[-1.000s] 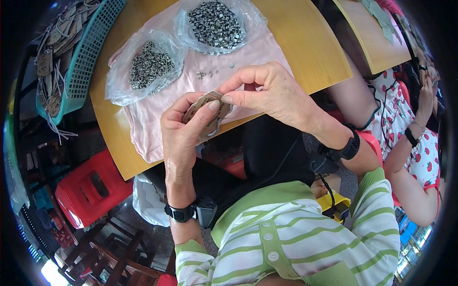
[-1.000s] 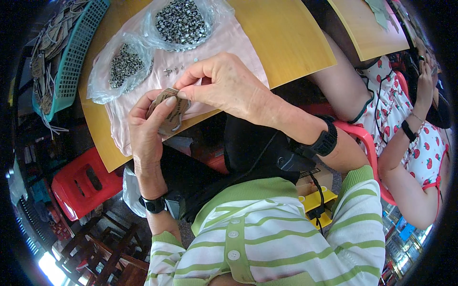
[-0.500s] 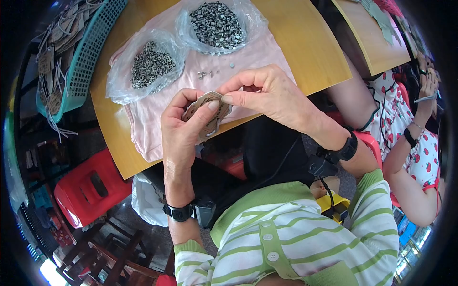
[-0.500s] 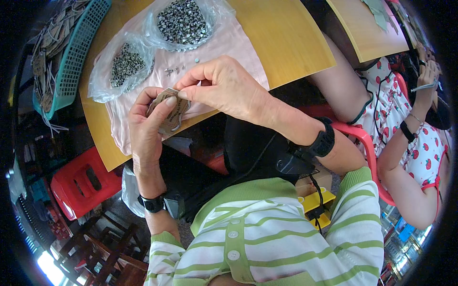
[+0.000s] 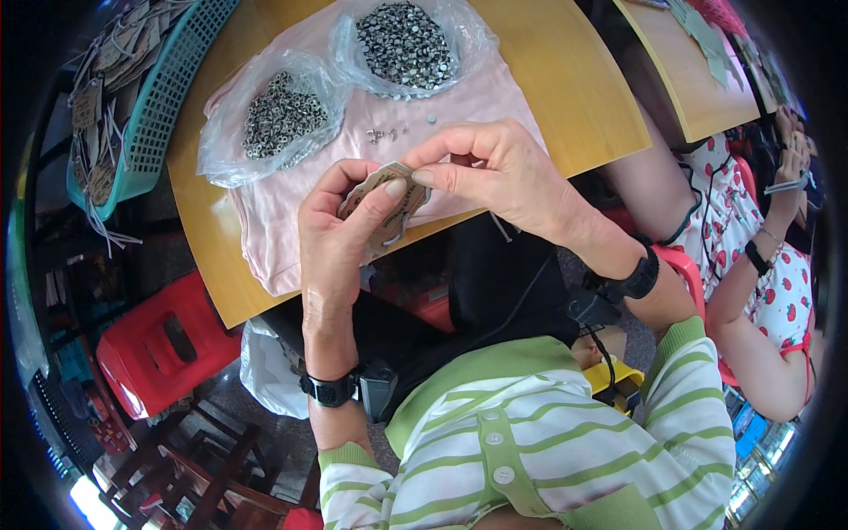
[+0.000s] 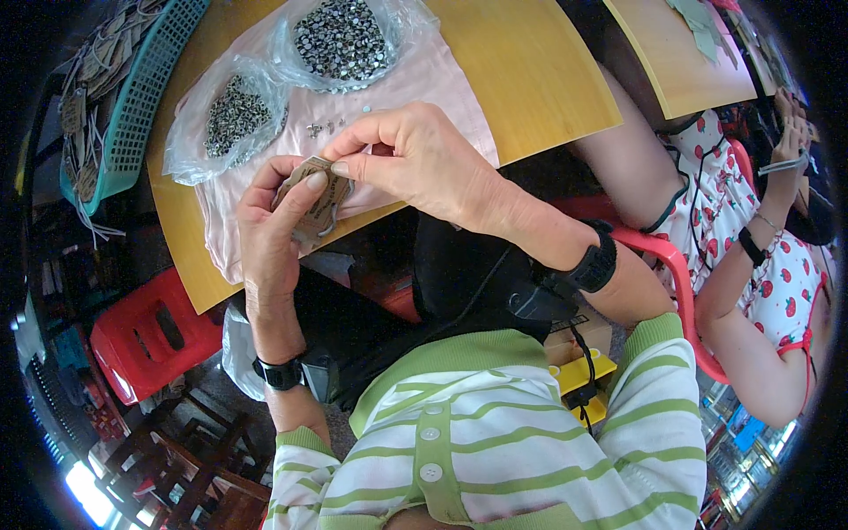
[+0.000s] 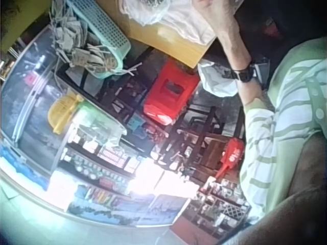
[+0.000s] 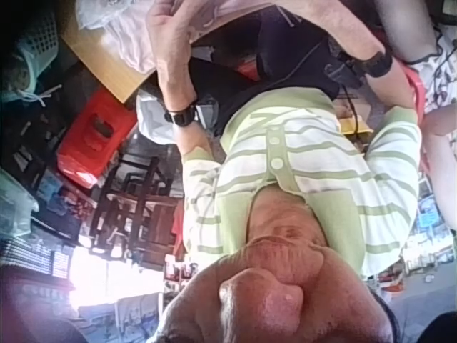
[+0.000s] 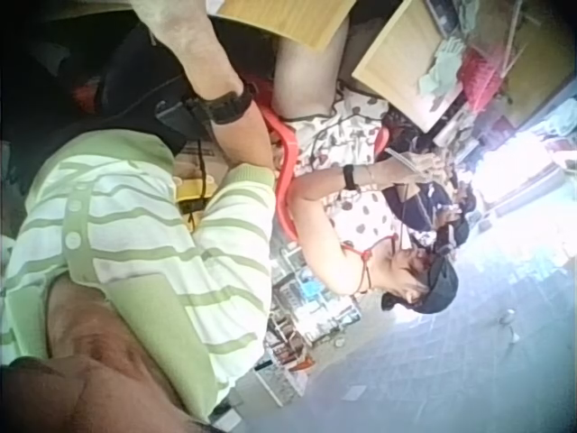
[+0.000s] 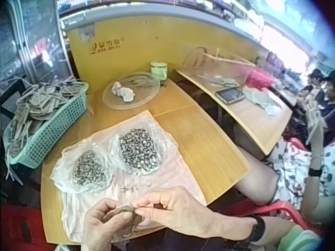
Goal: Manually attaching small metal components to cardboard manufacturing tags at a workshop table.
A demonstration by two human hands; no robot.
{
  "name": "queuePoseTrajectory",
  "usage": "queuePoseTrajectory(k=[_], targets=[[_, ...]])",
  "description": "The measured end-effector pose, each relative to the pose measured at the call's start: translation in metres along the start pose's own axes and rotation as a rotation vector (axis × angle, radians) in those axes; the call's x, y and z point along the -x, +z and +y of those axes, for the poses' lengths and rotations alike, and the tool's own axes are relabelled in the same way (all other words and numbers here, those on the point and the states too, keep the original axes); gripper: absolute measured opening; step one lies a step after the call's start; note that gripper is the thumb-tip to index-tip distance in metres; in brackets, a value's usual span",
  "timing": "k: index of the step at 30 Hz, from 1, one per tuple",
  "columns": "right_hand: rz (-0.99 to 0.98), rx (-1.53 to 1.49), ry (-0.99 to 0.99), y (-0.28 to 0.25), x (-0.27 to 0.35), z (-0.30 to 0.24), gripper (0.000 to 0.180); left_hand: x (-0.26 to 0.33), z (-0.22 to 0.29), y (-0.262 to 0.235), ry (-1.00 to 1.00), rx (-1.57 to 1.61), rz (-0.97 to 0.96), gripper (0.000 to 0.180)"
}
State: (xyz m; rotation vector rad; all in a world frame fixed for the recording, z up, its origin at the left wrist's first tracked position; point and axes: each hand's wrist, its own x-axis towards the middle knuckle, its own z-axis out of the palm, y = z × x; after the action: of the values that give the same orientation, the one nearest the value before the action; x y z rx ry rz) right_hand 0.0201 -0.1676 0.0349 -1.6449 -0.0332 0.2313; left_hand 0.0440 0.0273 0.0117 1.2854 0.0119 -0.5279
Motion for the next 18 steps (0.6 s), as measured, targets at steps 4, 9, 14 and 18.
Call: queuePoseTrajectory(k=[4,9,14,18], targets=[[0.021,0.046,0.002,0.004,0.002,-0.006,0.016,-0.001,0.000,0.002,0.070,0.003,0.017,0.022],[0.036,0.144,-0.051,0.003,0.003,-0.005,0.014,-0.001,-0.002,0.003,0.072,-0.040,0.011,0.023],[0.082,0.006,-0.002,0.004,0.002,0.005,0.014,0.000,-0.003,0.005,0.083,-0.044,0.032,0.025],[0.094,0.063,0.059,0.004,0.003,-0.002,0.014,0.001,0.001,0.000,-0.010,-0.031,0.023,0.024]])
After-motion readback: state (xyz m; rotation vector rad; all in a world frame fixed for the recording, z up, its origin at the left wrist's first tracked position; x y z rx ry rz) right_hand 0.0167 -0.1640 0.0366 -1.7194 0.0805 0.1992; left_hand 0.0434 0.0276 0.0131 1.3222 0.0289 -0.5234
